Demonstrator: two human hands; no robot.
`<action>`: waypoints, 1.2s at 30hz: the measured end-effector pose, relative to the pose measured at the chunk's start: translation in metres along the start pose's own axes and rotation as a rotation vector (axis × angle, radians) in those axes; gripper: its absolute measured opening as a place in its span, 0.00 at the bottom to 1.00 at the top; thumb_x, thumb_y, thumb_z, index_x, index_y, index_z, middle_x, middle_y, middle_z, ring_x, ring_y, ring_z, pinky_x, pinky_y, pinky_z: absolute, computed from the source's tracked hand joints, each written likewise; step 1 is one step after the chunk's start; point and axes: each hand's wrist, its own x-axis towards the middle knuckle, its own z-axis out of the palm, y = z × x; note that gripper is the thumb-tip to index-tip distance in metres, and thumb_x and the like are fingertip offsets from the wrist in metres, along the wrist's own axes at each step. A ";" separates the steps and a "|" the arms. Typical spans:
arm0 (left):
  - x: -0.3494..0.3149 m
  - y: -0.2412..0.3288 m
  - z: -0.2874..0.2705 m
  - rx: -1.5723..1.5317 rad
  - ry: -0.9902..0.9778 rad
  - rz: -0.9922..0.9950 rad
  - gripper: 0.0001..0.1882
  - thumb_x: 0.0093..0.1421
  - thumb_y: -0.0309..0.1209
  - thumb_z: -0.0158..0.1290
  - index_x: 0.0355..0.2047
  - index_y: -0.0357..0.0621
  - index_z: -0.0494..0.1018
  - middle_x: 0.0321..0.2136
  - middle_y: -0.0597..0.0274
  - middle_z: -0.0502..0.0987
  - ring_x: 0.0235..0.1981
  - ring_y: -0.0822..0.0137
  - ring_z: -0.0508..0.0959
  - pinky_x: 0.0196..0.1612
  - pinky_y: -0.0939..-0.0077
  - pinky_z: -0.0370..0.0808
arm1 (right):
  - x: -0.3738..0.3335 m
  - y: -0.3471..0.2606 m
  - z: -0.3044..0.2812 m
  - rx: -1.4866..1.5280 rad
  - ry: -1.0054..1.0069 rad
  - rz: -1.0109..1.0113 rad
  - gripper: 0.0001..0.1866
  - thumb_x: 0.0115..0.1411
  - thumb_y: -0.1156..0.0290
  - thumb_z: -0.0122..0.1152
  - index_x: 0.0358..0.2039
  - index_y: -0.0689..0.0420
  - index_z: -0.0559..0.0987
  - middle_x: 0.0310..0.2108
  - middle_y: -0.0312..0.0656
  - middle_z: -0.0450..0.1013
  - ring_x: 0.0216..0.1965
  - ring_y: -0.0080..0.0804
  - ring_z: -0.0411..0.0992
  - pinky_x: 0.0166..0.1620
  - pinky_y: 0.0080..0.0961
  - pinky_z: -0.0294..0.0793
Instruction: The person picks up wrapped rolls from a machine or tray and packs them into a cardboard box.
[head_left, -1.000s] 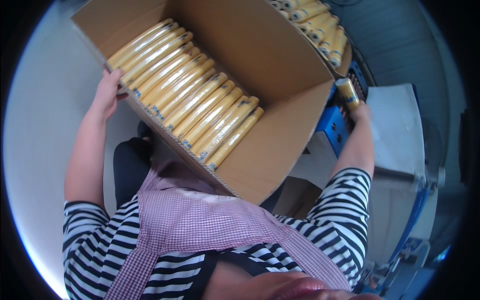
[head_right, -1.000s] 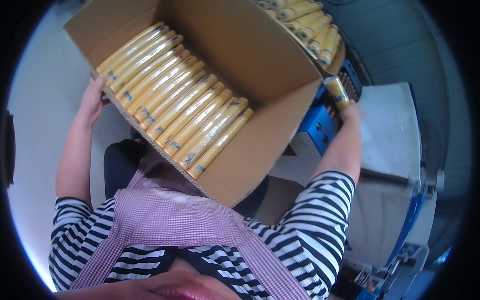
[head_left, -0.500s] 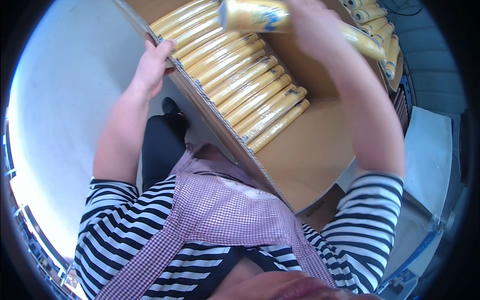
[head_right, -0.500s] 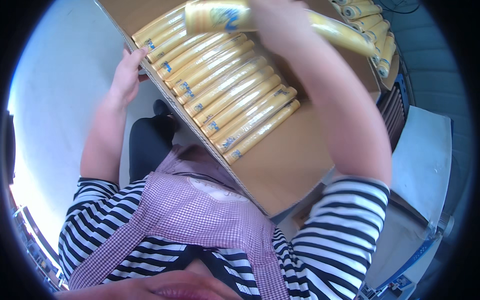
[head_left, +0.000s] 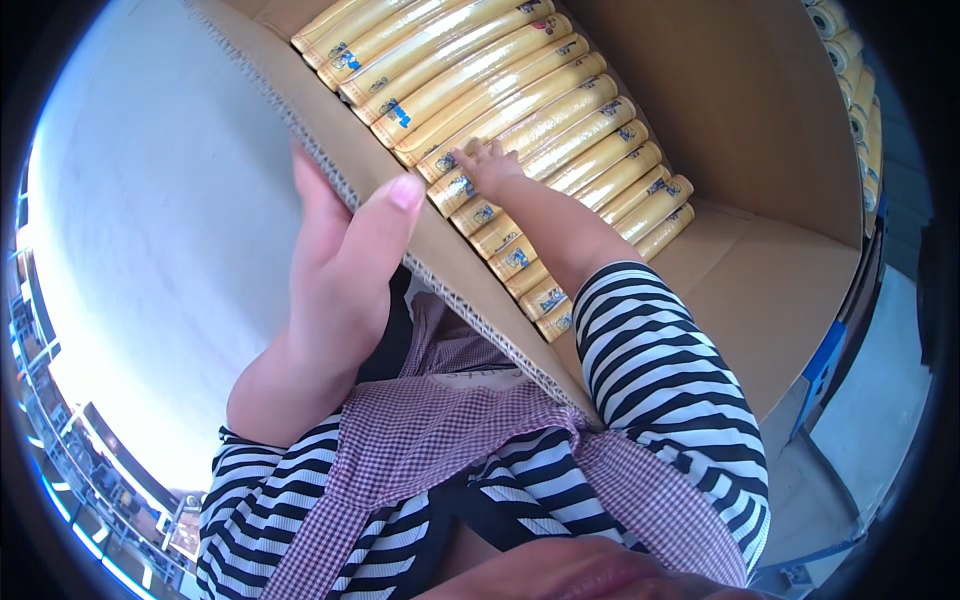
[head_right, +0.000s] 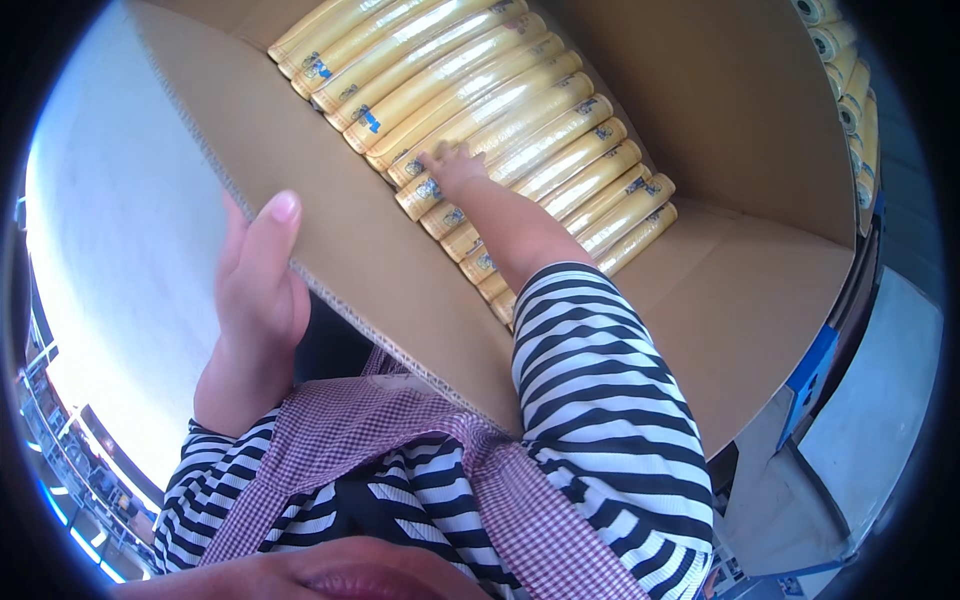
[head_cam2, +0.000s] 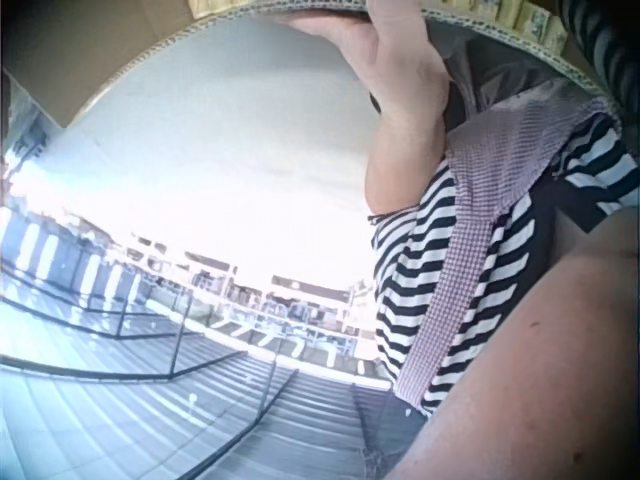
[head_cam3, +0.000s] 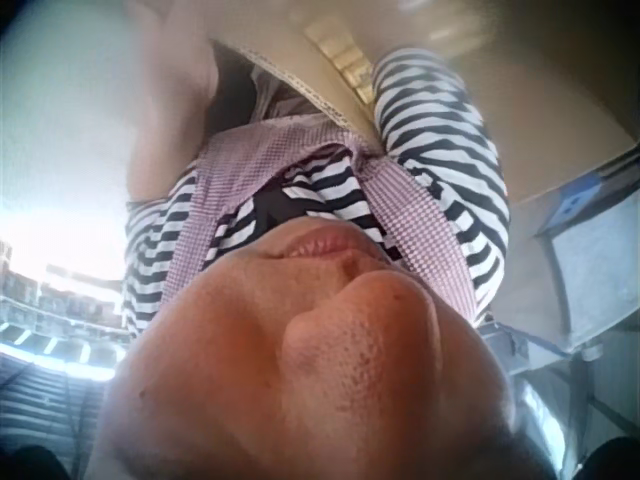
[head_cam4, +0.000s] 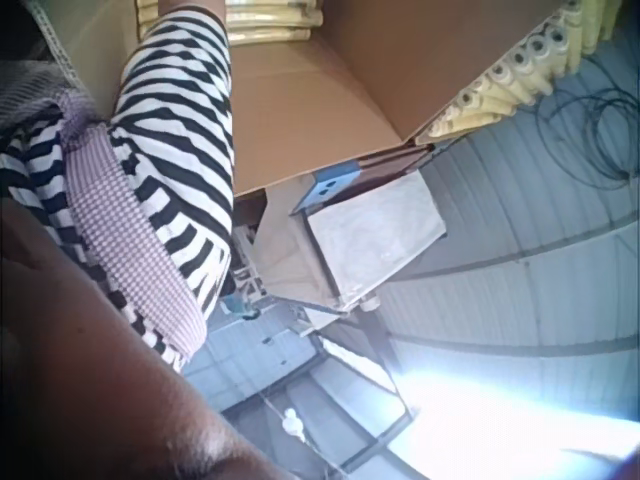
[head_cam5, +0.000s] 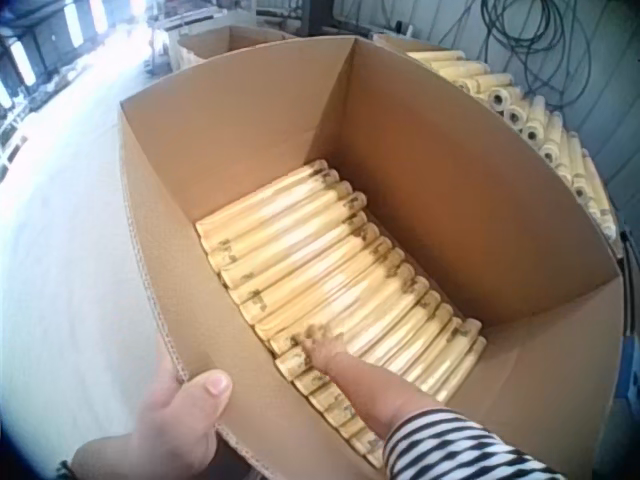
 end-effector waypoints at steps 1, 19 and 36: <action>0.002 0.001 0.003 -0.013 0.023 -0.032 0.31 0.68 0.24 0.46 0.68 0.39 0.48 0.59 0.56 0.65 0.57 0.69 0.68 0.63 0.72 0.63 | -0.002 -0.001 0.011 0.108 0.012 0.018 0.34 0.66 0.66 0.55 0.72 0.39 0.59 0.71 0.44 0.56 0.72 0.52 0.53 0.67 0.66 0.55; 0.009 -0.008 0.010 -0.034 0.100 -0.104 0.29 0.69 0.30 0.50 0.66 0.38 0.54 0.55 0.61 0.69 0.55 0.71 0.69 0.61 0.74 0.62 | -0.011 -0.023 0.039 0.243 -0.089 -0.061 0.40 0.61 0.61 0.62 0.73 0.41 0.57 0.76 0.47 0.42 0.76 0.49 0.41 0.75 0.43 0.44; 0.009 -0.002 0.004 0.261 0.048 -0.107 0.37 0.66 0.46 0.52 0.68 0.59 0.46 0.61 0.59 0.62 0.58 0.62 0.65 0.49 0.54 0.69 | -0.348 0.161 -0.216 0.186 0.382 0.410 0.34 0.60 0.63 0.64 0.66 0.54 0.68 0.63 0.51 0.68 0.62 0.48 0.68 0.64 0.38 0.69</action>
